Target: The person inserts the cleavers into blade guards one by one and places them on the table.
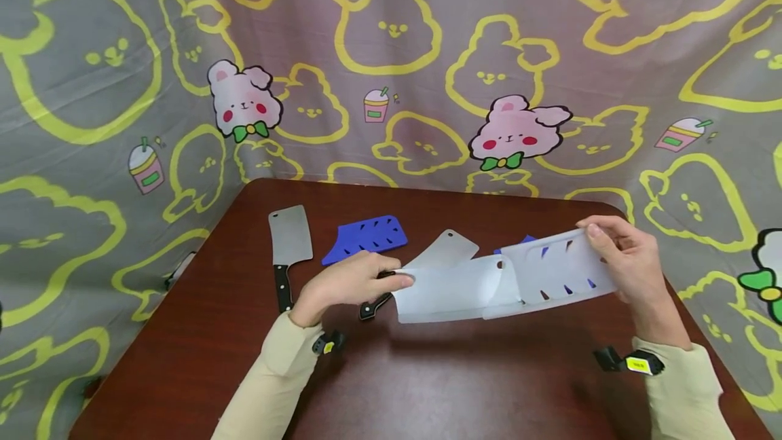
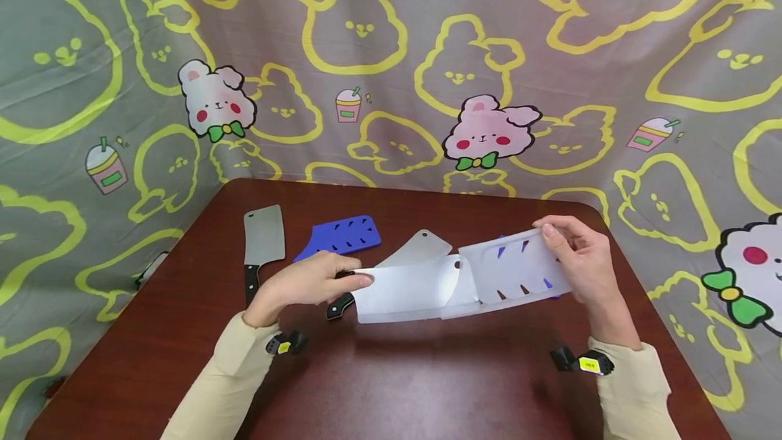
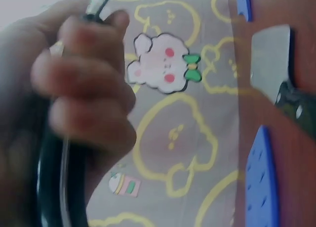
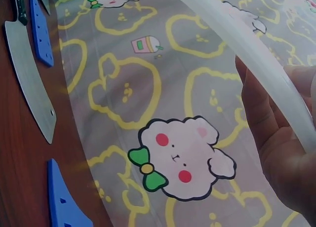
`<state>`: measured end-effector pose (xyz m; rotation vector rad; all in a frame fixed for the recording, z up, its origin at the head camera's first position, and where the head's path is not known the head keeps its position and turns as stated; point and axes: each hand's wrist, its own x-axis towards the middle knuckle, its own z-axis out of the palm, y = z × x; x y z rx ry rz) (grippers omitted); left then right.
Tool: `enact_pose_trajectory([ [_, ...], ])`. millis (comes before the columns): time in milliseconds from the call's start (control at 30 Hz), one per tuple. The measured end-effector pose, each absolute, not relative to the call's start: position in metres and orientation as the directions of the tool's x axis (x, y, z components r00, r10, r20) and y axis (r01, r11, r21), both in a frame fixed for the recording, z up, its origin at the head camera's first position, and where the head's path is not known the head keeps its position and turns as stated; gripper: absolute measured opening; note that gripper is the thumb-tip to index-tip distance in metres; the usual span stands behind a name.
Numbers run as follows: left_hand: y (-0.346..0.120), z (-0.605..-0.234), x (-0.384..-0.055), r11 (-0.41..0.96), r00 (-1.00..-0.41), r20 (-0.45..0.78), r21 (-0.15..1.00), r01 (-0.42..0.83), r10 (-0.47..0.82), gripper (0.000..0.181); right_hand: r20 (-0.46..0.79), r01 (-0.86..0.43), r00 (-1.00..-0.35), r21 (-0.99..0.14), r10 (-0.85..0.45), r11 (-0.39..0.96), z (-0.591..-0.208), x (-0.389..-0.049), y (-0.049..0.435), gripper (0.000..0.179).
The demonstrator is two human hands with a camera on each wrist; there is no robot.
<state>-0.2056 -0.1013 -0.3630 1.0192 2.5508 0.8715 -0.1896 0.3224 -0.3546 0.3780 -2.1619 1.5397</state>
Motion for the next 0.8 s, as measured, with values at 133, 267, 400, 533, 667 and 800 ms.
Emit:
enact_pose_trajectory([
  [133, -0.114, -0.357, -0.207, 0.559, -0.736, -0.036, 0.675, 0.482, 0.676, 0.024, 0.547, -0.521, -0.837, -0.808, 0.023, 0.275, -0.354, -0.189, 0.324, 0.019],
  [267, -0.130, -0.353, -0.209, 0.567, -0.749, -0.043, 0.683, 0.461, 0.661, 0.019, 0.574, -0.560, -0.818, -0.809, 0.033, 0.178, -0.353, -0.189, 0.328, 0.019],
  [400, -0.139, -0.350, -0.210, 0.569, -0.756, -0.013, 0.668, 0.480, 0.654, 0.018, 0.553, -0.534, -0.829, -0.827, 0.081, 0.176, -0.352, -0.188, 0.330, 0.018],
  [533, -0.139, -0.349, -0.211, 0.546, -0.751, 0.024, 0.671, 0.501, 0.660, 0.025, 0.516, -0.485, -0.848, -0.847, 0.121, 0.215, -0.351, -0.186, 0.328, 0.019],
  [667, -0.141, -0.347, -0.211, 0.524, -0.755, 0.064, 0.682, 0.510, 0.653, 0.026, 0.502, -0.475, -0.853, -0.860, 0.143, 0.186, -0.354, -0.186, 0.323, 0.019],
  [800, -0.142, -0.346, -0.209, 0.501, -0.750, 0.103, 0.683, 0.531, 0.654, 0.022, 0.502, -0.485, -0.852, -0.863, 0.146, 0.140, -0.356, -0.188, 0.316, 0.018],
])
